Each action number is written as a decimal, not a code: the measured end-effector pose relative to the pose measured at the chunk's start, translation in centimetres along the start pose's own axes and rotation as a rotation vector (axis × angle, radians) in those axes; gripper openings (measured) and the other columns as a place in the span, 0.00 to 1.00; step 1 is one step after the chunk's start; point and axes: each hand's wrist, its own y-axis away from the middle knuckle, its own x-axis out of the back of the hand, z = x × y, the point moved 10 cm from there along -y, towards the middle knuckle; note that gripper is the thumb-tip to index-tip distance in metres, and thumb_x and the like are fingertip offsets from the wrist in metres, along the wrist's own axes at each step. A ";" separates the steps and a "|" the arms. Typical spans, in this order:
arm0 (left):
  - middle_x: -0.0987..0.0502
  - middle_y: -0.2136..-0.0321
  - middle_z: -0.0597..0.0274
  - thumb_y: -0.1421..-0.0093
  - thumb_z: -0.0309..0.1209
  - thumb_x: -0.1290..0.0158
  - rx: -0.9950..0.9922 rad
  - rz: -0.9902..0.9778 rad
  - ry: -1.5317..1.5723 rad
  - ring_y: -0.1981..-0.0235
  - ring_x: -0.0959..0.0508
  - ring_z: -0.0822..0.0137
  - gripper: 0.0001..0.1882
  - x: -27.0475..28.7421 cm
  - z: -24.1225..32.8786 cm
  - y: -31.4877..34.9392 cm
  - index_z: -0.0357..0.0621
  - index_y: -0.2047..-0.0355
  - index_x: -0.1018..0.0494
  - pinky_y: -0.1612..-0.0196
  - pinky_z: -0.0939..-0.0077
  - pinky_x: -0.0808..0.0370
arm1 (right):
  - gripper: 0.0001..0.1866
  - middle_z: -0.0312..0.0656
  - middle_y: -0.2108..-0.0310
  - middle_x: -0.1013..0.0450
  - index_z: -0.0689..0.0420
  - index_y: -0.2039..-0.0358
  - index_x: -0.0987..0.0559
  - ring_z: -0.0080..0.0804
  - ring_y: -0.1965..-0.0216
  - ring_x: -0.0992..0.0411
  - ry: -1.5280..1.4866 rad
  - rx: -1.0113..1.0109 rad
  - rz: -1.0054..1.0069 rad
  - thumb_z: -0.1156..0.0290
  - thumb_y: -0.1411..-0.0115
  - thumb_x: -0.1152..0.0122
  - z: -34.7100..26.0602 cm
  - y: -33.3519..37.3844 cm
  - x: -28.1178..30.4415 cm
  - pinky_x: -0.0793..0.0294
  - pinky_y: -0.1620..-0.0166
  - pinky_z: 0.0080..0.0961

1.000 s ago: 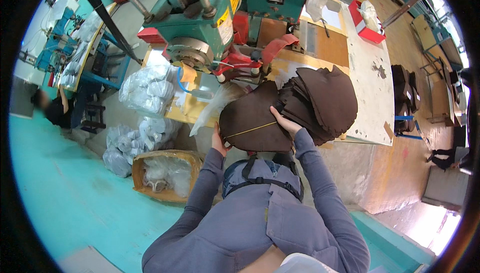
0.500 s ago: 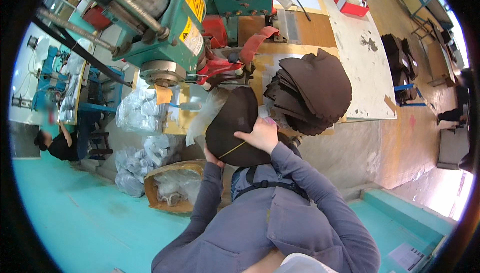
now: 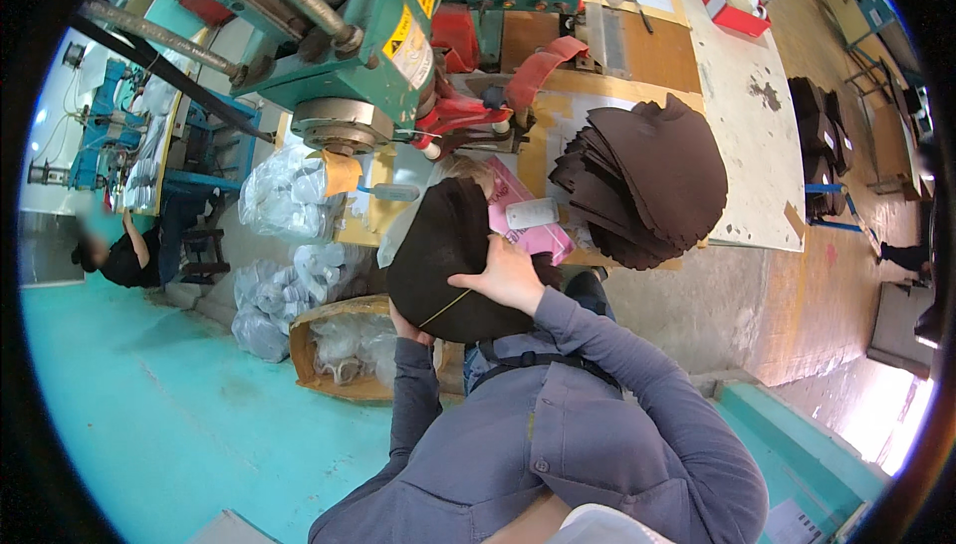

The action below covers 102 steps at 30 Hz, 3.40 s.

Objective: The person stacks brown leather pieces on a workbench, then walks to a nearby table to pick up a white sheet and a plastic bag. They return to the workbench, pick up the leather stack, and secure it with a yellow rubber band.

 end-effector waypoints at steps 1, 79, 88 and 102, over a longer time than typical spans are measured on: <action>0.31 0.46 0.54 0.38 0.55 0.62 0.007 0.018 0.020 0.48 0.28 0.53 0.32 -0.5 -0.1 0.2 0.44 0.44 0.35 0.45 0.57 0.30 | 0.56 0.64 0.58 0.30 0.76 0.49 0.37 0.56 0.54 0.30 -0.089 0.005 -0.009 0.37 0.61 0.33 0.3 -0.3 0.6 0.32 0.48 0.39; 0.29 0.78 0.72 0.38 0.27 0.52 -0.490 -0.268 -0.910 0.79 0.30 0.82 0.10 -23.0 3.0 6.6 0.41 0.59 0.23 0.73 0.88 0.32 | 0.09 0.49 0.71 0.25 0.57 0.66 0.22 0.42 0.74 0.26 0.092 0.543 0.049 0.70 0.48 0.43 -5.7 -8.3 -1.7 0.27 0.68 0.30; 0.28 0.77 0.71 0.37 0.27 0.53 -0.543 -0.266 -0.875 0.78 0.31 0.81 0.11 -23.2 4.2 5.9 0.40 0.58 0.24 0.73 0.87 0.31 | 0.09 0.50 0.73 0.25 0.59 0.67 0.21 0.45 0.74 0.26 -0.150 0.406 -0.010 0.69 0.48 0.43 -3.4 -5.8 0.1 0.27 0.68 0.32; 0.26 0.58 0.55 0.43 0.36 0.44 -0.561 -0.280 -1.367 0.60 0.26 0.63 0.18 -18.9 2.3 1.3 0.38 0.56 0.26 0.56 0.72 0.30 | 0.10 0.41 0.69 0.22 0.68 0.63 0.20 0.21 0.70 0.27 -0.867 0.086 0.109 0.78 0.45 0.39 2.7 -1.2 7.6 0.28 0.65 0.16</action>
